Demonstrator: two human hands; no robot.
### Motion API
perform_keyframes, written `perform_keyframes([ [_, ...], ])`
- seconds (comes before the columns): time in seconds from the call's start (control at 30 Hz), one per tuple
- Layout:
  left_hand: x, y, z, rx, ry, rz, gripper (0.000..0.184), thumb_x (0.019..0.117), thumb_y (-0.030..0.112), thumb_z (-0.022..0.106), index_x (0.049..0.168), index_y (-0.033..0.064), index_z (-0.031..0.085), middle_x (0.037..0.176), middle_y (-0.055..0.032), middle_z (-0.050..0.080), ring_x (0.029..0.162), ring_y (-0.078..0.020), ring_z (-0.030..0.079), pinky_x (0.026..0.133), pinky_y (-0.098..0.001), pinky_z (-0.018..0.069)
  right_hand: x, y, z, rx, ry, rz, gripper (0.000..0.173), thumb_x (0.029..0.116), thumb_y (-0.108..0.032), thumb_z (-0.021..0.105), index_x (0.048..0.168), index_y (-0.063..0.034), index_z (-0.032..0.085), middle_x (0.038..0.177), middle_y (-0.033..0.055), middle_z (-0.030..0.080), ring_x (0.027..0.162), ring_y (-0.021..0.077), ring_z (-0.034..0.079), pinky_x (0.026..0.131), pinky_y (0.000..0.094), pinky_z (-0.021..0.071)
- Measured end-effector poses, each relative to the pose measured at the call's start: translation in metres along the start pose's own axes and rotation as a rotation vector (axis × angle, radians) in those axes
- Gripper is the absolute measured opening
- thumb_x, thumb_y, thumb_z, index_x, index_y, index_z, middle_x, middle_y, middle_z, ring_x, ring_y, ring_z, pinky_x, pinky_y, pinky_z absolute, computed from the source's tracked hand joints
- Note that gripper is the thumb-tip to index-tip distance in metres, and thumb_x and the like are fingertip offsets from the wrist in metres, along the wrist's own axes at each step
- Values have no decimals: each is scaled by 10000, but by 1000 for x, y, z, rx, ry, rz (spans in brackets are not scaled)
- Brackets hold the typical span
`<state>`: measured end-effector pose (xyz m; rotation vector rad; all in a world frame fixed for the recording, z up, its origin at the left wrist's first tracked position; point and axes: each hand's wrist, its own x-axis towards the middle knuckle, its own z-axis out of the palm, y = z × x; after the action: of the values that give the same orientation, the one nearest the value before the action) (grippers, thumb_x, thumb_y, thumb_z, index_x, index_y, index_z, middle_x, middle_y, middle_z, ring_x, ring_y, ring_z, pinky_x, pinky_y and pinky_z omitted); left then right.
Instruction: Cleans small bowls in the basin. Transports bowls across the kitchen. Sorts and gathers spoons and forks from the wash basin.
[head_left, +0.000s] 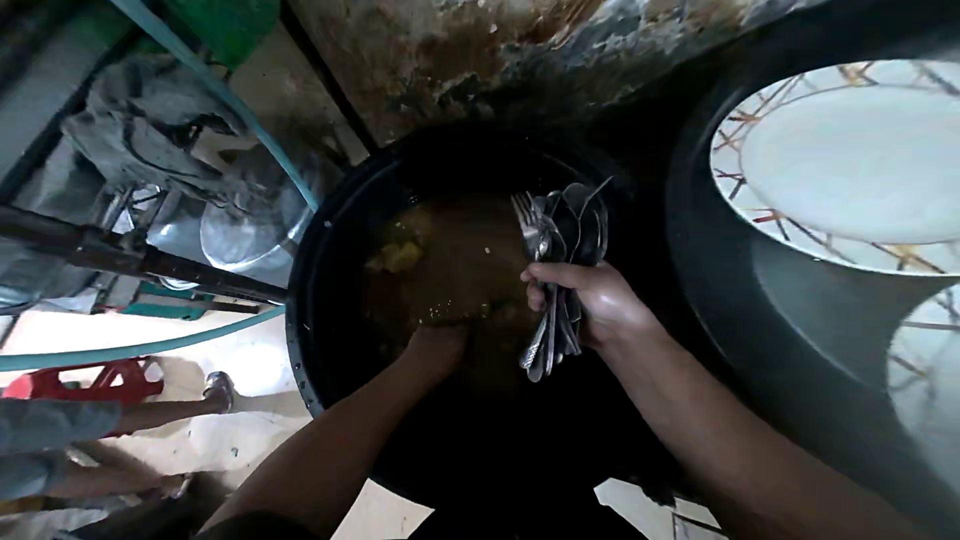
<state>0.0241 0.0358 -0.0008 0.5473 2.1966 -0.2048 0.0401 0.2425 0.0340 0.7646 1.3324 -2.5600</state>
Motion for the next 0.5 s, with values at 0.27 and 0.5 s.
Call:
perform_keyframes([
  [0.27,-20,-57,-37,-110,140,-187,368,1040,318,567,1283,67,683,1405,-171,586,1339,-377,525,1085,-621,424,2,-1,4,-81,32,49,56,967,33,576,976,13,627,772,102,707,568,152,664,549,275,593],
  [0.5,-27,-65,-29,-101,304,-216,363,1028,261,583,1354,116,649,1403,-155,600,1369,-382,496,1098,-635,394,5,2,2,-33,49,90,49,968,12,574,997,0,612,775,103,695,580,148,661,553,272,589],
])
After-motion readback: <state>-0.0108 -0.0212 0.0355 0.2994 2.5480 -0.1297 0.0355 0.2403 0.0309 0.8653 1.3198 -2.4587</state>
